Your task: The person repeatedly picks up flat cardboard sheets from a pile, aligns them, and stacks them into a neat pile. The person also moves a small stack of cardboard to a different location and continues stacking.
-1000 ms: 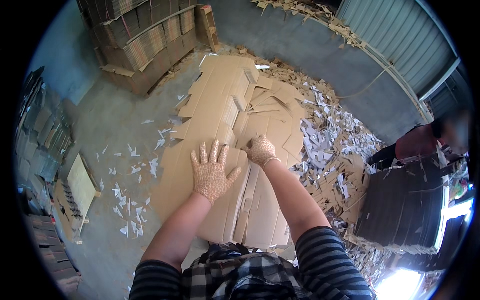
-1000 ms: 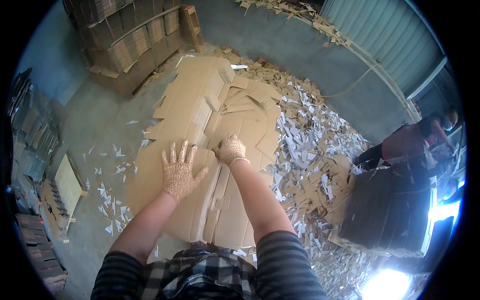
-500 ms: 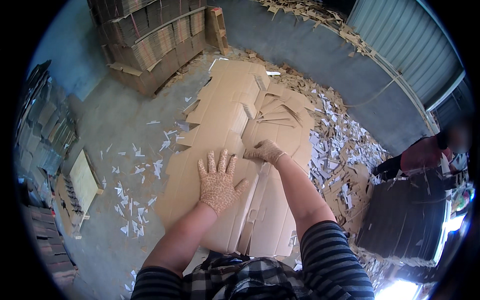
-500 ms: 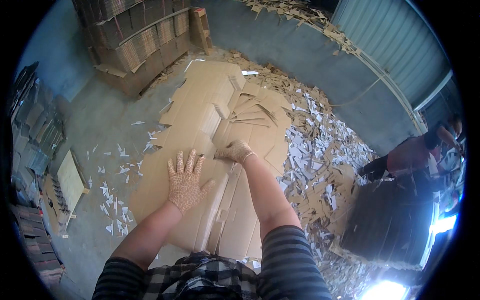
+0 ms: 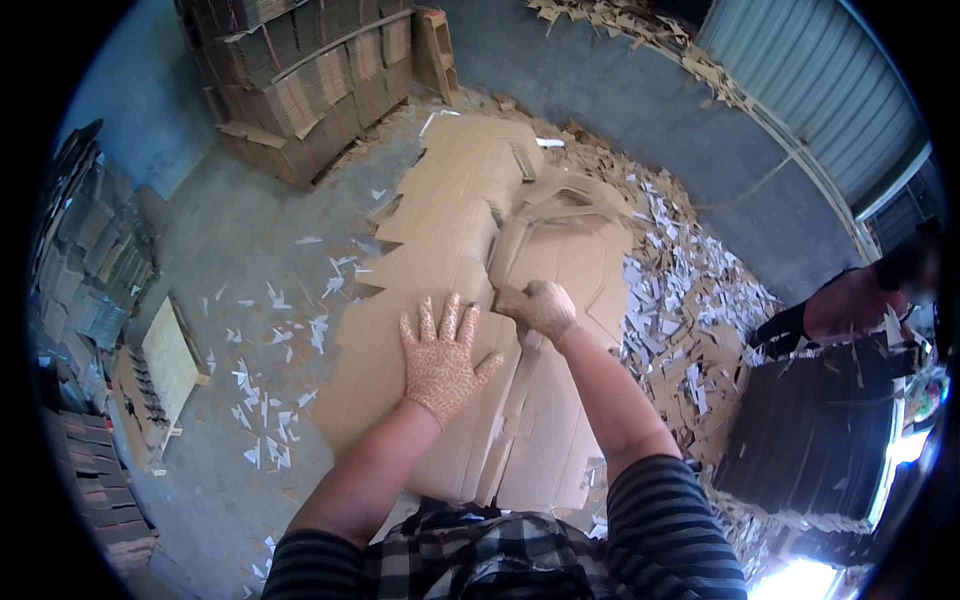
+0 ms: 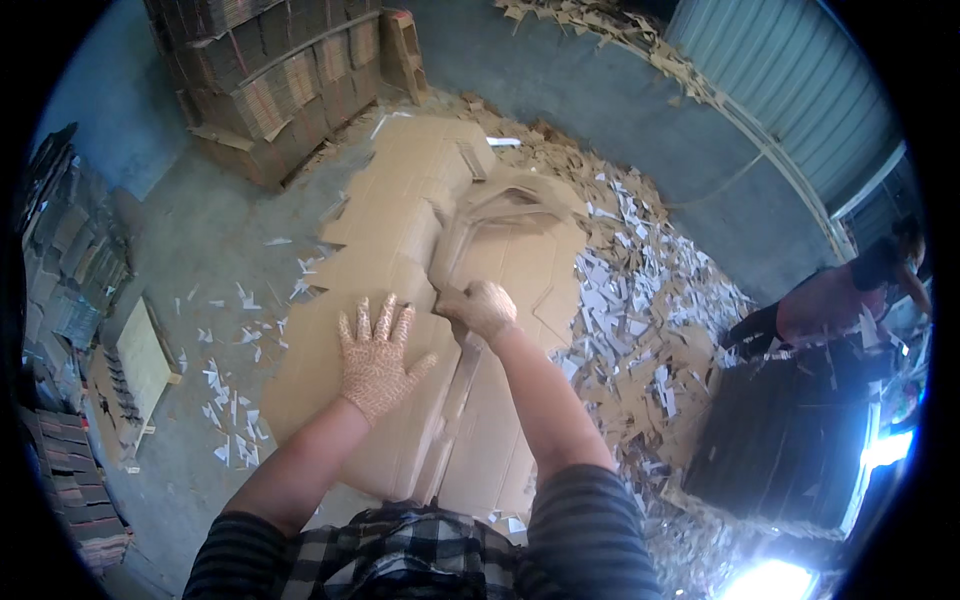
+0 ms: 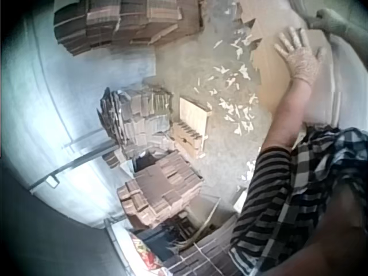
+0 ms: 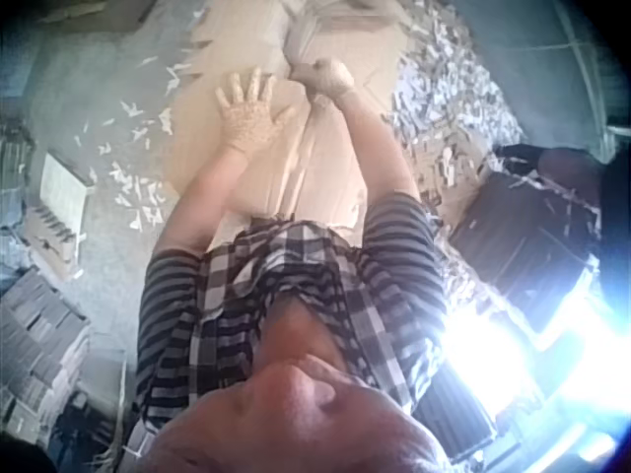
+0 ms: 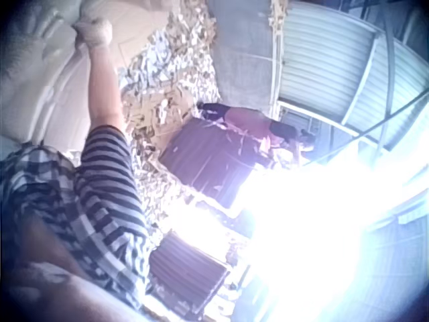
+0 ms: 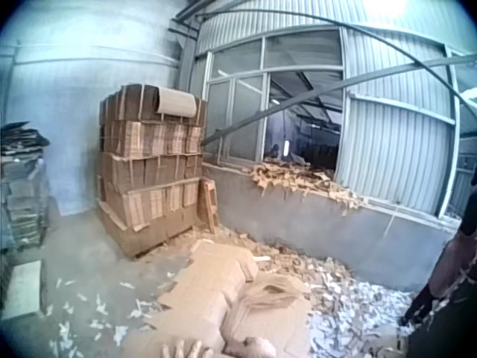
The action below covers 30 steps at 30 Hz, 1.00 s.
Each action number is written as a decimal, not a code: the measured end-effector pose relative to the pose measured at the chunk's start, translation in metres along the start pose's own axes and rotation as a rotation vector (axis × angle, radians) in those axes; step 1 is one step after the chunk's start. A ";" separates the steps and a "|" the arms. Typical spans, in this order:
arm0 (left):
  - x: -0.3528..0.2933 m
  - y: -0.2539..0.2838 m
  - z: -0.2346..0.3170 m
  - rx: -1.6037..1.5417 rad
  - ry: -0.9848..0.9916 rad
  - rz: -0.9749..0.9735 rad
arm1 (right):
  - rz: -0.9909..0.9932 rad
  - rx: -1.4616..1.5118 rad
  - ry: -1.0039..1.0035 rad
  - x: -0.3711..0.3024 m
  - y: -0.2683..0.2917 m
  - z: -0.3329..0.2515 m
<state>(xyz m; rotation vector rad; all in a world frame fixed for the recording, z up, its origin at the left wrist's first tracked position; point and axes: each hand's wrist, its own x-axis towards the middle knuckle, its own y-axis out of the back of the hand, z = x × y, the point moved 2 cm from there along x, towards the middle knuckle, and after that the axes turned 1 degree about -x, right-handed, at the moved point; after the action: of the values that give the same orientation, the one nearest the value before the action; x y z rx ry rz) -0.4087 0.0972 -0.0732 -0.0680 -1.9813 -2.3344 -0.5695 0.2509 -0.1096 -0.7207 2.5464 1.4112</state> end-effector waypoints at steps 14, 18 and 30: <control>0.003 -0.003 0.000 -0.009 -0.003 -0.001 | -0.005 1.022 0.020 -0.018 -0.029 0.034; 0.008 -0.001 0.006 0.022 -0.003 -0.034 | 0.177 0.759 0.377 -0.004 -0.053 0.046; 0.000 -0.005 0.004 0.113 0.023 -0.040 | 0.535 1.276 0.189 -0.146 0.161 0.147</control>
<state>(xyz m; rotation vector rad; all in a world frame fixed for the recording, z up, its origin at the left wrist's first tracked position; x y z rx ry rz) -0.4093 0.1015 -0.0777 0.0059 -2.1182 -2.2308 -0.5335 0.4940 -0.0180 0.0813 3.0966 -0.4422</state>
